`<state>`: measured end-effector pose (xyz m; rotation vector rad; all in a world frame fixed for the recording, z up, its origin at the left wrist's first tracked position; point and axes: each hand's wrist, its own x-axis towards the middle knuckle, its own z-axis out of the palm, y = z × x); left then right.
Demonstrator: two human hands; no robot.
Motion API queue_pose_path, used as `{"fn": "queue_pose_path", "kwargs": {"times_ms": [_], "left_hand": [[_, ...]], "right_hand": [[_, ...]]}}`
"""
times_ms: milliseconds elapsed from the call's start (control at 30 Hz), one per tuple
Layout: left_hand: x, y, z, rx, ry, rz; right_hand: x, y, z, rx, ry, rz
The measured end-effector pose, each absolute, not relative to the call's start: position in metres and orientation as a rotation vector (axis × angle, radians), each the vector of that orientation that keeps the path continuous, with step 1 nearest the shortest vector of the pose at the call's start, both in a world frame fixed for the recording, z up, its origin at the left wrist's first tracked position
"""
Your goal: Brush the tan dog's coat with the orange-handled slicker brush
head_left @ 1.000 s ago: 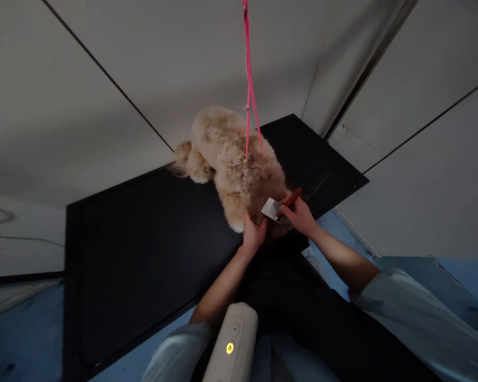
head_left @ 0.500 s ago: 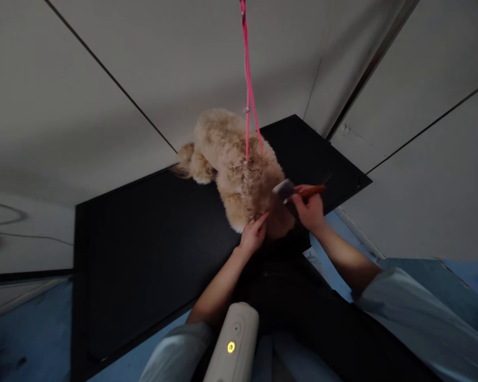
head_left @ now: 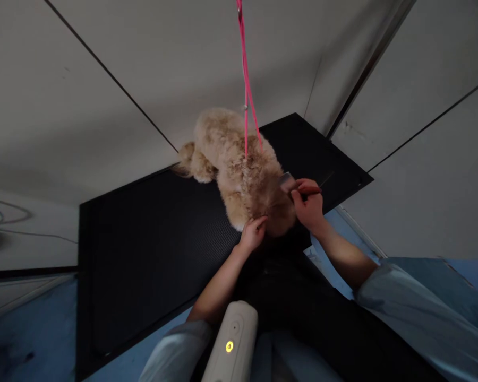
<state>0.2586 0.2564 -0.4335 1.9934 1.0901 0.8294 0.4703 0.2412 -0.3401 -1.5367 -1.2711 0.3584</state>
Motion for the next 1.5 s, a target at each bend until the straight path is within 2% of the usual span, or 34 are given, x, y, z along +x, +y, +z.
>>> {"fn": "queue_pose_path", "kwargs": {"times_ms": [133,300,467,633,667,800,833,967,1133,1233,1267,1400,1500], "left_hand": [[0.263,0.256,-0.427,1.963,1.08,0.787],[0.27,0.256,-0.421,1.907,1.063,0.811],[0.269,0.258,-0.424,1.892,1.07,0.798],[0.269,0.256,-0.427,1.831,1.073,0.855],[0.27,0.256,-0.426,1.828,1.056,0.879],[0.273,0.257,-0.421,1.812,1.016,0.879],[0.273,0.258,-0.42,1.796,1.031,0.857],[0.271,0.258,-0.418,1.726,1.069,0.803],[0.272,0.258,-0.415,1.71,1.066,0.823],[0.273,0.257,-0.415,1.708,1.068,0.818],[0.274,0.257,-0.415,1.706,1.066,0.823],[0.276,0.256,-0.415,1.702,1.067,0.833],[0.277,0.256,-0.414,1.698,1.083,0.81]], "right_hand": [[0.469,0.237,-0.347,-1.562,-1.316,0.629],[0.462,0.226,-0.351,-1.566,-1.187,0.291],[0.469,0.23,-0.356,-1.546,-1.207,0.627],[0.506,0.242,-0.34,-1.555,-1.023,0.03],[0.504,0.241,-0.338,-1.527,-1.014,0.041],[0.482,0.238,-0.345,-1.465,-1.151,0.597],[0.478,0.238,-0.348,-1.483,-1.144,0.629],[0.482,0.24,-0.348,-1.526,-1.014,0.259],[0.48,0.238,-0.343,-1.505,-1.178,0.599],[0.48,0.238,-0.341,-1.546,-1.111,0.33],[0.481,0.238,-0.34,-1.543,-1.13,0.311],[0.48,0.239,-0.338,-1.544,-1.316,0.609],[0.479,0.242,-0.335,-1.579,-1.238,0.366]]}}
